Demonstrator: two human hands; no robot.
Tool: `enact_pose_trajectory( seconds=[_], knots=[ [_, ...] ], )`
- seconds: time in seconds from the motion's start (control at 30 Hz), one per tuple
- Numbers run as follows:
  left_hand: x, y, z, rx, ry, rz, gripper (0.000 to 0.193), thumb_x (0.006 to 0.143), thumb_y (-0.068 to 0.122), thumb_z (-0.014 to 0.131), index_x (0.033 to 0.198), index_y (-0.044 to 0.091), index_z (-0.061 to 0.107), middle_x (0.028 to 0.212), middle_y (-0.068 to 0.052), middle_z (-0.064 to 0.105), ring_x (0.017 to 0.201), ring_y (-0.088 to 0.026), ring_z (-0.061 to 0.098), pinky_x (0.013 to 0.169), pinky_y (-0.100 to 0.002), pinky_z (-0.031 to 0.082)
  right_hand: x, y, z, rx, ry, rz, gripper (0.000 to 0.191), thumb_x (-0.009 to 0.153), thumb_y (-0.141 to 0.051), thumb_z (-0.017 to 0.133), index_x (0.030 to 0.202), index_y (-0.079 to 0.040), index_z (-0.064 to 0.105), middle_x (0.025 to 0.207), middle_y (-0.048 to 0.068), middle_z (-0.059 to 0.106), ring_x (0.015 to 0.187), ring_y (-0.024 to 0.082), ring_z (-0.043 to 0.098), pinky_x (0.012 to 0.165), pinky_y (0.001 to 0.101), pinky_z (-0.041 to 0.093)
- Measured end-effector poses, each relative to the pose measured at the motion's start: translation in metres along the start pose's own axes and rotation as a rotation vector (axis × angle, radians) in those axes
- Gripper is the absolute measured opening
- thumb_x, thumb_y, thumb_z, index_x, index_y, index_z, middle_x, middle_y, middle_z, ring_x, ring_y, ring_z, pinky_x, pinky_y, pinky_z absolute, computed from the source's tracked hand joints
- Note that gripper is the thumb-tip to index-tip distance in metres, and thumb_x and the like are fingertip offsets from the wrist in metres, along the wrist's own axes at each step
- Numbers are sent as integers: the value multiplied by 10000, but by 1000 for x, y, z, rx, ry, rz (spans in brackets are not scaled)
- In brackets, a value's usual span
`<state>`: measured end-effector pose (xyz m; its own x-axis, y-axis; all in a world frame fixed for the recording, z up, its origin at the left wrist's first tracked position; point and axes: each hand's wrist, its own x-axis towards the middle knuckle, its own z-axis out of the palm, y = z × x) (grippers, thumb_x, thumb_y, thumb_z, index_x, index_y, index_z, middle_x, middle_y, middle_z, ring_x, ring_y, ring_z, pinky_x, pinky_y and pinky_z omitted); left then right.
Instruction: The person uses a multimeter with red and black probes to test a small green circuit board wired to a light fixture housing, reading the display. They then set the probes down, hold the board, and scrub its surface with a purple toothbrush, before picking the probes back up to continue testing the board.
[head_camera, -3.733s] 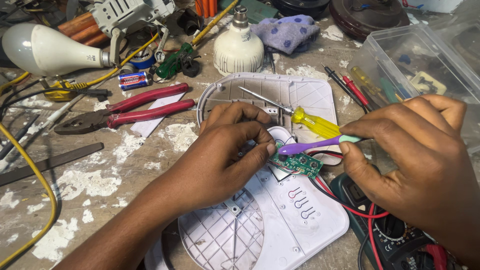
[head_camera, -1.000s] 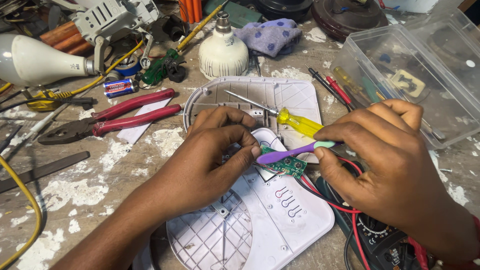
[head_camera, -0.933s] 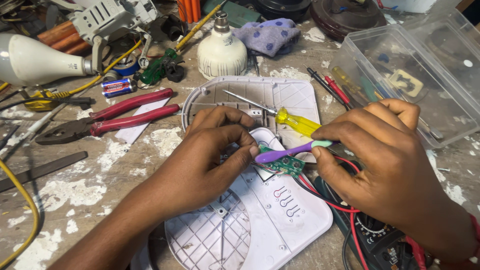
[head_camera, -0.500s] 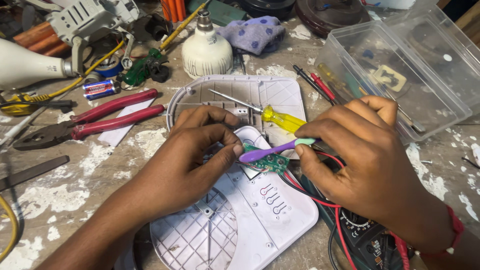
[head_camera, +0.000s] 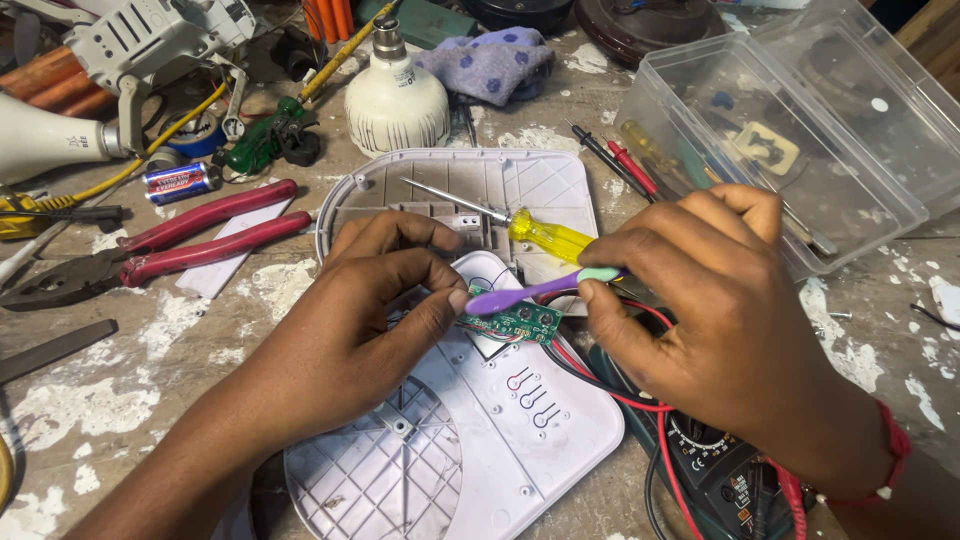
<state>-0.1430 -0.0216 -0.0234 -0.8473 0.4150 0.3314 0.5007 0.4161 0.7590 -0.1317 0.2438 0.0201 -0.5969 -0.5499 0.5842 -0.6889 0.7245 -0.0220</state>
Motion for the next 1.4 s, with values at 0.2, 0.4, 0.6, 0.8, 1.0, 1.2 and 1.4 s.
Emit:
enact_pose_trajectory(
  seconds=[0.2,0.4,0.6,0.8,1.0,1.2,1.4],
  knots=[
    [0,1,0,-28,-9,-56,214,944,215,657,925,17,737,1287,-87,599,1255,-227,540,899,-330,554,-1,0,-3,-16,21,11,120,868,-178,772,938,-98,717,876,17,679,862,195,615,979,404,347],
    [0,0,-1,10,16,33,212,960,201,654,920,10,738,1263,-110,602,1251,-247,536,926,-348,528,0,-1,0,5,4,-14,161,830,-195,777,944,-93,724,882,26,684,858,212,616,964,407,342],
    [1,0,-1,-27,11,-25,226,954,228,657,924,14,724,1280,-107,598,1241,-239,547,907,-330,538,1,3,-5,-29,42,45,143,873,-189,775,954,-86,717,900,29,690,850,203,604,961,399,347],
    [0,-1,-1,18,27,15,209,947,212,665,895,21,734,1289,-120,607,1245,-265,542,940,-359,503,2,3,-2,46,5,-5,156,828,-194,774,937,-94,725,869,22,690,838,200,617,926,390,349],
    [0,0,-2,31,31,19,200,937,215,674,930,26,739,1297,-124,601,1262,-274,524,954,-373,486,3,3,-2,24,36,23,146,846,-182,766,933,-82,706,911,18,708,871,213,632,940,396,357],
    [0,3,-2,-37,22,-51,211,930,235,668,953,35,732,1303,-101,588,1260,-253,520,895,-351,540,2,2,-4,4,69,57,142,857,-181,770,946,-86,714,891,33,681,874,223,622,948,398,354],
    [0,6,-4,-13,9,-59,215,931,241,669,881,36,708,1291,-97,592,1276,-252,500,931,-359,516,4,-2,-1,47,24,-7,147,817,-201,763,920,-103,723,878,18,690,857,207,609,946,408,346]
  ],
)
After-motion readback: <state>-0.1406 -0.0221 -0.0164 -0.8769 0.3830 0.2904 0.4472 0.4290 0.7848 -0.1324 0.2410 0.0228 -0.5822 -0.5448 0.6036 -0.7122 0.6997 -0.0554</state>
